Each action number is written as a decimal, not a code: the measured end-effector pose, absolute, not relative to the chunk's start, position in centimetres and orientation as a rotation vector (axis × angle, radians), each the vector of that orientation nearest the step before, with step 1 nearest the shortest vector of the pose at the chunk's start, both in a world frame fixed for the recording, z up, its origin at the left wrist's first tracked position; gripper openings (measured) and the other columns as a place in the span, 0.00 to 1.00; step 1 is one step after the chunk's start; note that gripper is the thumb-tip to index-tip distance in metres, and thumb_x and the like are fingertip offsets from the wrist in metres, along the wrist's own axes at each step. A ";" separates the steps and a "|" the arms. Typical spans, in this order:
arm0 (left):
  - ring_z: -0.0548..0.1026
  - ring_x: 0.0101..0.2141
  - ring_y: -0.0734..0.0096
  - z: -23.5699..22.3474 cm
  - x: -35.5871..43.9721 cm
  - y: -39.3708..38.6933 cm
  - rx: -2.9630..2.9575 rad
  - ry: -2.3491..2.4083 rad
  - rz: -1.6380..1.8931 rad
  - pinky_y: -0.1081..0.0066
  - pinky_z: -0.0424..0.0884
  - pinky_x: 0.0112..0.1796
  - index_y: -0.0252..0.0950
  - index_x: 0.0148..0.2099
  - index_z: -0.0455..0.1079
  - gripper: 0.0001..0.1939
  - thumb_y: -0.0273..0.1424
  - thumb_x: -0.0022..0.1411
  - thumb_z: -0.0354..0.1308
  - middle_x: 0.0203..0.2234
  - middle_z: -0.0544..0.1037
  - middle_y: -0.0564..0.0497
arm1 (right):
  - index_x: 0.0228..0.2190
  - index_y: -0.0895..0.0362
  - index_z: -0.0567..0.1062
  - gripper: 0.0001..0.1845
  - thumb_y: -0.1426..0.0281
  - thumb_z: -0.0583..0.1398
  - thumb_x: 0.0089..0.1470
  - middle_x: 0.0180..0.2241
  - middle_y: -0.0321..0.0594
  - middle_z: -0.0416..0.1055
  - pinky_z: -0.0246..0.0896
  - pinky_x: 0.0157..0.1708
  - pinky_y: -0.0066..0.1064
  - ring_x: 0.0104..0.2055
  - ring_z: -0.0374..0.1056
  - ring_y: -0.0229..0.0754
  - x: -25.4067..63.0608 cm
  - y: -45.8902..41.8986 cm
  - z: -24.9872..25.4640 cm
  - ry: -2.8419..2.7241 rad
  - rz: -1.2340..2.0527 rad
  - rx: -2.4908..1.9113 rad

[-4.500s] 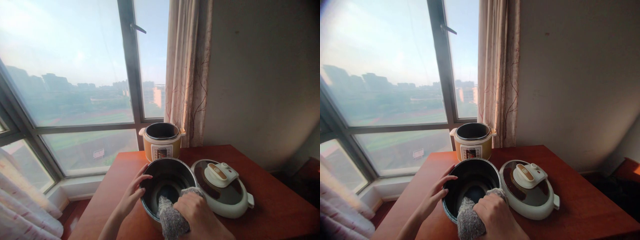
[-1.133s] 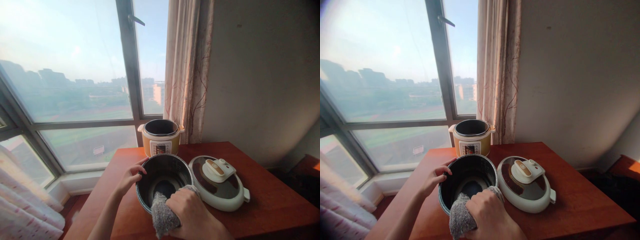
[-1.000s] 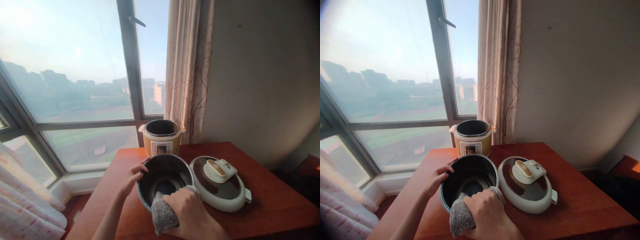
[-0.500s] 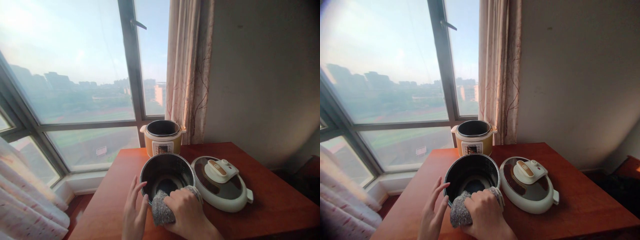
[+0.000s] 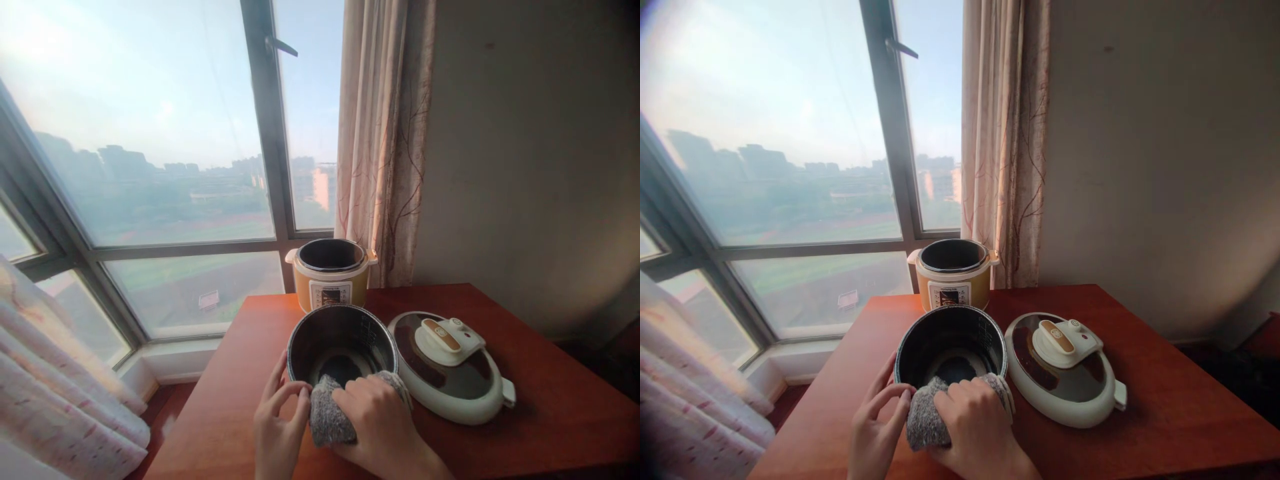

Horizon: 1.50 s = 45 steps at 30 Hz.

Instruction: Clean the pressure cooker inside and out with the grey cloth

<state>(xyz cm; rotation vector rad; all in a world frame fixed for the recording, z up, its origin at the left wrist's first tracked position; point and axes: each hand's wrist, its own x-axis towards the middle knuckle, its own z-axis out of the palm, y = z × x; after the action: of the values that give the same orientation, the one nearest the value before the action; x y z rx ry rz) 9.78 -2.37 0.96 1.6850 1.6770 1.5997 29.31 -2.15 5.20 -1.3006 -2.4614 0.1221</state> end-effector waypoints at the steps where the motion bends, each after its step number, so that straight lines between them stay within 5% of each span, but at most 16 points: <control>1: 0.71 0.59 0.46 1.0 9.8 -2.4 1.706 1.673 1.606 0.53 0.70 0.56 0.41 0.30 0.79 0.13 0.41 0.61 0.59 0.60 0.73 0.42 | 0.34 0.51 0.73 0.18 0.52 0.66 0.50 0.34 0.35 0.74 0.45 0.34 0.36 0.37 0.67 0.45 29.3 -2.1 5.3 -2.464 0.121 -1.303; 13: 0.78 0.52 0.49 1.3 8.5 -1.7 2.026 1.696 1.517 0.56 0.75 0.51 0.43 0.30 0.81 0.12 0.38 0.63 0.58 0.59 0.74 0.43 | 0.37 0.50 0.73 0.19 0.49 0.64 0.52 0.34 0.34 0.74 0.45 0.35 0.36 0.37 0.67 0.45 30.4 -2.1 5.6 -2.484 0.118 -1.214; 26: 0.74 0.56 0.47 2.7 4.4 3.8 1.984 1.121 1.322 0.52 0.70 0.55 0.39 0.29 0.80 0.18 0.41 0.67 0.56 0.57 0.75 0.38 | 0.41 0.47 0.75 0.24 0.44 0.64 0.50 0.35 0.33 0.75 0.46 0.38 0.37 0.38 0.67 0.45 34.0 -2.1 5.3 -2.524 0.136 -1.126; 35: 0.70 0.60 0.51 2.1 5.2 6.0 2.035 1.116 1.327 0.54 0.68 0.57 0.37 0.28 0.70 0.21 0.41 0.70 0.50 0.61 0.72 0.39 | 0.39 0.50 0.75 0.24 0.45 0.65 0.49 0.33 0.35 0.74 0.44 0.37 0.37 0.36 0.65 0.45 32.6 -1.4 4.5 -2.423 0.056 -1.136; 40: 0.70 0.60 0.56 2.3 5.3 4.2 2.267 1.390 1.224 0.60 0.74 0.51 0.39 0.37 0.72 0.17 0.35 0.73 0.44 0.65 0.66 0.40 | 0.38 0.50 0.75 0.23 0.47 0.66 0.48 0.32 0.34 0.73 0.44 0.36 0.37 0.35 0.65 0.44 32.5 -1.3 4.4 -2.416 0.027 -1.125; 45: 0.65 0.64 0.49 4.6 7.0 0.5 2.679 1.514 1.089 0.45 0.69 0.56 0.42 0.49 0.73 0.15 0.25 0.64 0.51 0.66 0.64 0.42 | 0.37 0.50 0.75 0.23 0.46 0.66 0.48 0.31 0.34 0.73 0.43 0.35 0.37 0.35 0.64 0.44 32.3 -1.3 4.3 -2.401 0.005 -1.117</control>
<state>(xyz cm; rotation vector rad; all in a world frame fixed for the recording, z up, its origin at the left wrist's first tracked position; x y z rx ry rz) 6.98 0.51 4.55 2.6786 1.5136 1.0895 32.34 -1.31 4.33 -1.1172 -2.4009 0.0054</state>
